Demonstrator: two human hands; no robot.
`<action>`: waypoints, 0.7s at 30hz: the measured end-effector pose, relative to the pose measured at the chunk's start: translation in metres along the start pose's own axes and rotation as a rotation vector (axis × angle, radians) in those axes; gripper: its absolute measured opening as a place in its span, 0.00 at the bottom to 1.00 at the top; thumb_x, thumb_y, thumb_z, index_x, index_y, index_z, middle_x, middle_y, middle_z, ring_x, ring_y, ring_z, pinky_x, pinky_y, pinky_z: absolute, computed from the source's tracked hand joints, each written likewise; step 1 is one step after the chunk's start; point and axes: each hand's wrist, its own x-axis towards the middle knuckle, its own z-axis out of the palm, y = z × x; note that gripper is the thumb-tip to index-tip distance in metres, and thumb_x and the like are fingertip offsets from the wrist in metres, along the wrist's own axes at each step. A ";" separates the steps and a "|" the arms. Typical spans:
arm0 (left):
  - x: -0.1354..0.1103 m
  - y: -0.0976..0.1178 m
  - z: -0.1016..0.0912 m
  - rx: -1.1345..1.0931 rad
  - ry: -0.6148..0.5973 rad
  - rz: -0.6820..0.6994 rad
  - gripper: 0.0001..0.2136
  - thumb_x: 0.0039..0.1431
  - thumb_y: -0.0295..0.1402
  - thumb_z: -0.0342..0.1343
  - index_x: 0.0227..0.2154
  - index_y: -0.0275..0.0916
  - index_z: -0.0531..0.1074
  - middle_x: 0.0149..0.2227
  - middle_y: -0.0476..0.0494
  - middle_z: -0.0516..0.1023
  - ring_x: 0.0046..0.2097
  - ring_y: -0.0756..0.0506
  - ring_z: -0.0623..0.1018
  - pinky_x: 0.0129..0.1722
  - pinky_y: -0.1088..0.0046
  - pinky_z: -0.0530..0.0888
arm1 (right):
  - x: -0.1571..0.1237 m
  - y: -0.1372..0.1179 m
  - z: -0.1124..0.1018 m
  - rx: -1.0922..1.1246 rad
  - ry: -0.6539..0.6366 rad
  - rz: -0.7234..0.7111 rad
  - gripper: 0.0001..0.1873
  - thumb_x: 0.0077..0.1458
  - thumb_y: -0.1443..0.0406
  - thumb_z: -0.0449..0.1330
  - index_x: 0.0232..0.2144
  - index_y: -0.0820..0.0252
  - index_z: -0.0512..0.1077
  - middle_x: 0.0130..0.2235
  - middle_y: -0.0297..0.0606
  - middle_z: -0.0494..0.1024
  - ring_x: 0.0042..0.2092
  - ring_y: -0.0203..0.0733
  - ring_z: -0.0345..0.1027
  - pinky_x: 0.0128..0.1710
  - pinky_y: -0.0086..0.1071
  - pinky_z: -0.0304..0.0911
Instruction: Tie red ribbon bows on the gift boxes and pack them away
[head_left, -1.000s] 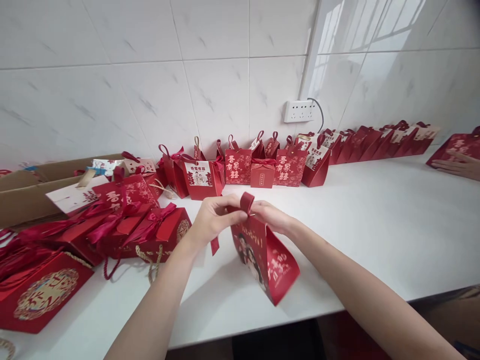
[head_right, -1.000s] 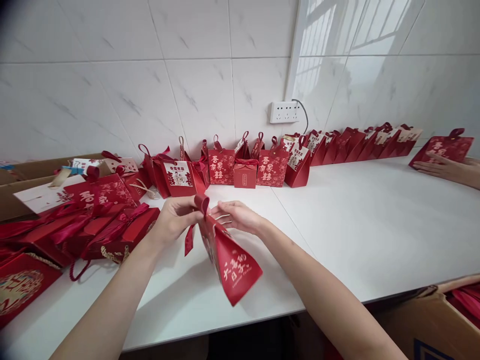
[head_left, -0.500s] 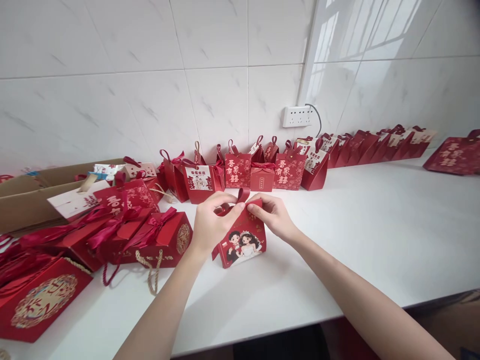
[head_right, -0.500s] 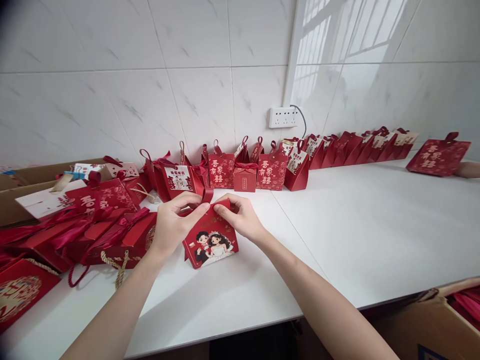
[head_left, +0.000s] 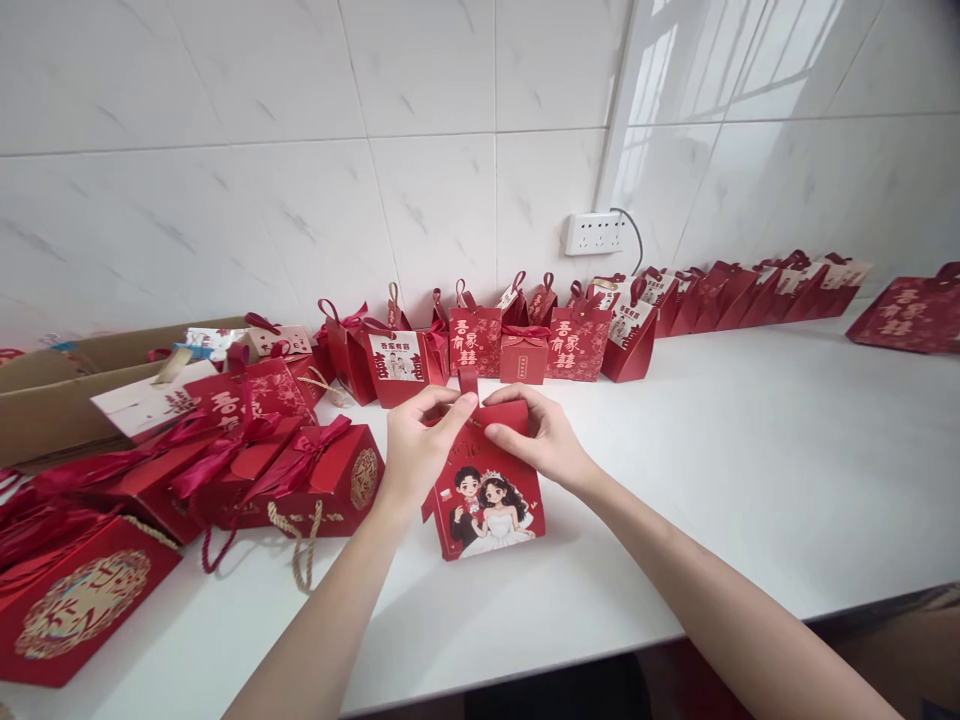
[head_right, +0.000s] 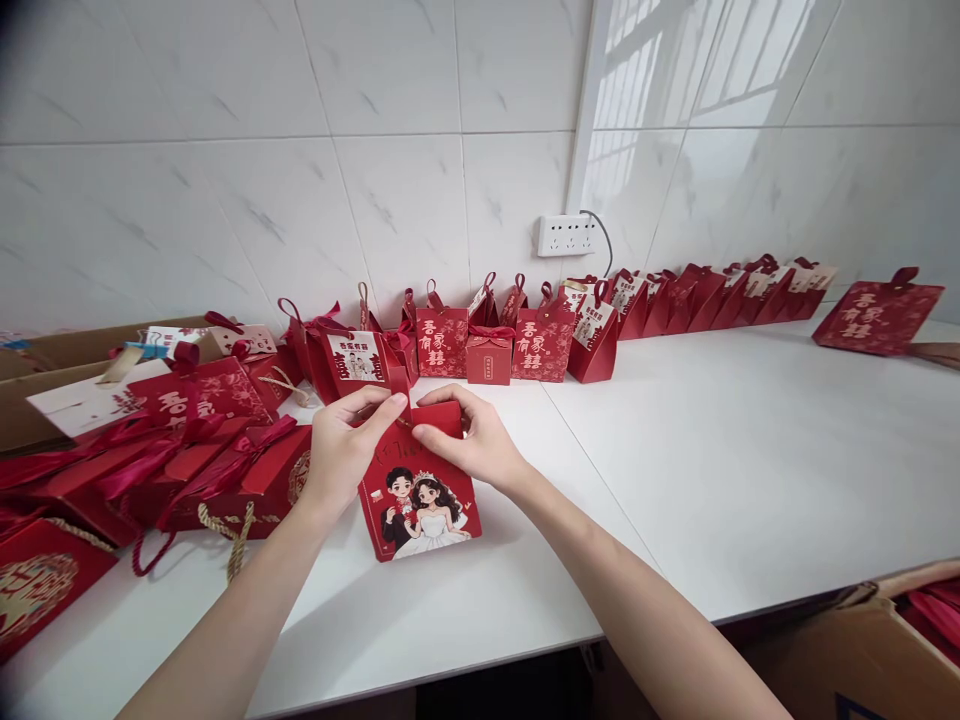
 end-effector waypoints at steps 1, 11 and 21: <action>0.000 0.000 0.000 0.004 -0.004 0.009 0.07 0.53 0.36 0.59 0.25 0.39 0.75 0.27 0.50 0.77 0.31 0.49 0.74 0.33 0.75 0.70 | -0.001 -0.001 0.001 -0.020 0.008 -0.012 0.11 0.47 0.62 0.63 0.34 0.58 0.70 0.37 0.36 0.76 0.36 0.39 0.70 0.37 0.33 0.65; -0.004 0.001 0.003 0.043 0.006 0.079 0.08 0.54 0.37 0.58 0.25 0.39 0.74 0.26 0.50 0.74 0.28 0.51 0.70 0.30 0.76 0.68 | -0.005 -0.003 0.007 -0.092 0.116 -0.124 0.10 0.48 0.65 0.59 0.36 0.56 0.67 0.39 0.35 0.76 0.39 0.40 0.70 0.43 0.35 0.65; -0.005 0.003 0.005 0.075 0.016 0.103 0.08 0.54 0.35 0.58 0.24 0.38 0.73 0.26 0.50 0.74 0.29 0.51 0.70 0.30 0.76 0.68 | -0.005 -0.003 0.011 -0.019 0.142 0.029 0.05 0.47 0.62 0.60 0.27 0.58 0.68 0.28 0.33 0.74 0.27 0.36 0.66 0.27 0.29 0.63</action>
